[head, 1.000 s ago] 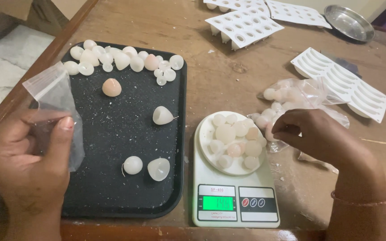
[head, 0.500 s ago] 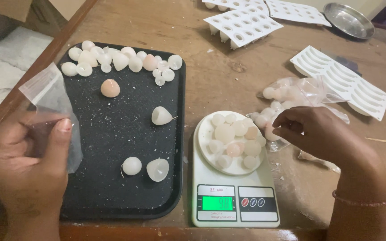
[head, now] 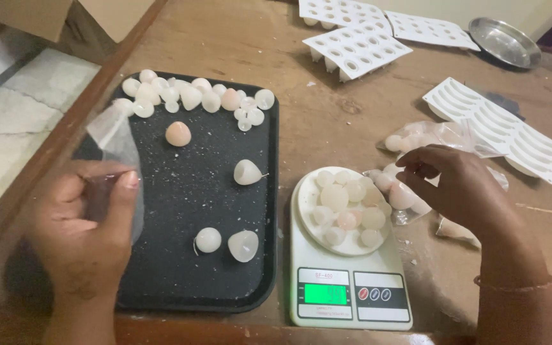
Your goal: The person packs small white and pink candle shapes into clear plastic bags. They place candles one at a time onto a digital weighing scale, check the weight, then transfer them into a plastic bag, repeating the process for multiple bags.
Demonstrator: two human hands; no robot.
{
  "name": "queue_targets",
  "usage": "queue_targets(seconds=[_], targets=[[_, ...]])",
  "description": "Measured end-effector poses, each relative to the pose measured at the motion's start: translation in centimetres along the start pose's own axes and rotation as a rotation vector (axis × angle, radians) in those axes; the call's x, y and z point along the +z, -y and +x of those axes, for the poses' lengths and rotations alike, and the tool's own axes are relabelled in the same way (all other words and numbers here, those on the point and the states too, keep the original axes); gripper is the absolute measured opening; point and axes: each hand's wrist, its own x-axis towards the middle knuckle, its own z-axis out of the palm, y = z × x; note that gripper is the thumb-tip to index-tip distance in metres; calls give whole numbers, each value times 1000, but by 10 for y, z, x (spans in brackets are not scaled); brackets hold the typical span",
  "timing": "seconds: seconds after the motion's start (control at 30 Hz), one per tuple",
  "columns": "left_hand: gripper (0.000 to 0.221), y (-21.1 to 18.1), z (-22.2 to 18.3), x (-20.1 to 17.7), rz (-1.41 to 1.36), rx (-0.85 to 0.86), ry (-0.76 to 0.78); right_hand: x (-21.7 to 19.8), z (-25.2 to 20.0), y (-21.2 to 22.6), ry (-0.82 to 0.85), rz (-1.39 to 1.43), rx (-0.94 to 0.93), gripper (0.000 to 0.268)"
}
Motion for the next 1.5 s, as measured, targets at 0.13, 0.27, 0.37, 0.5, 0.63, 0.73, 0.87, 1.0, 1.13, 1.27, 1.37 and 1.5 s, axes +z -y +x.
queue_targets(seconds=[0.13,0.27,0.37,0.5,0.63,0.73,0.87,1.0,1.13,1.27,1.37,1.5], targets=[[6,-4,6,4,-138,-109,-57,12,8,12,-196,83,-167,25],[6,-4,10,3,-204,-101,-51,10,22,64,-85,44,-261,22],[6,-7,13,3,-207,-120,-54,13,39,116,71,-39,-462,23],[6,-9,14,6,-183,-130,-60,24,75,191,278,-186,-526,28],[6,-8,13,6,-165,-76,-55,88,142,194,180,-175,-660,37],[8,-6,14,6,-177,-66,-54,117,161,195,177,-262,-600,39],[7,-8,14,4,-166,-94,-28,154,177,179,63,-411,-790,21],[7,-11,15,4,-197,-78,-24,137,161,185,200,-306,-751,16],[6,-6,14,5,-164,-72,-19,37,99,193,266,-121,-738,20],[7,-7,14,4,-177,-104,-26,-22,59,118,50,57,-467,20],[7,-5,14,5,-148,-100,-28,-29,28,48,-81,131,-332,22],[8,-9,14,3,-74,-124,-39,-2,-13,-17,-135,363,-96,20]])
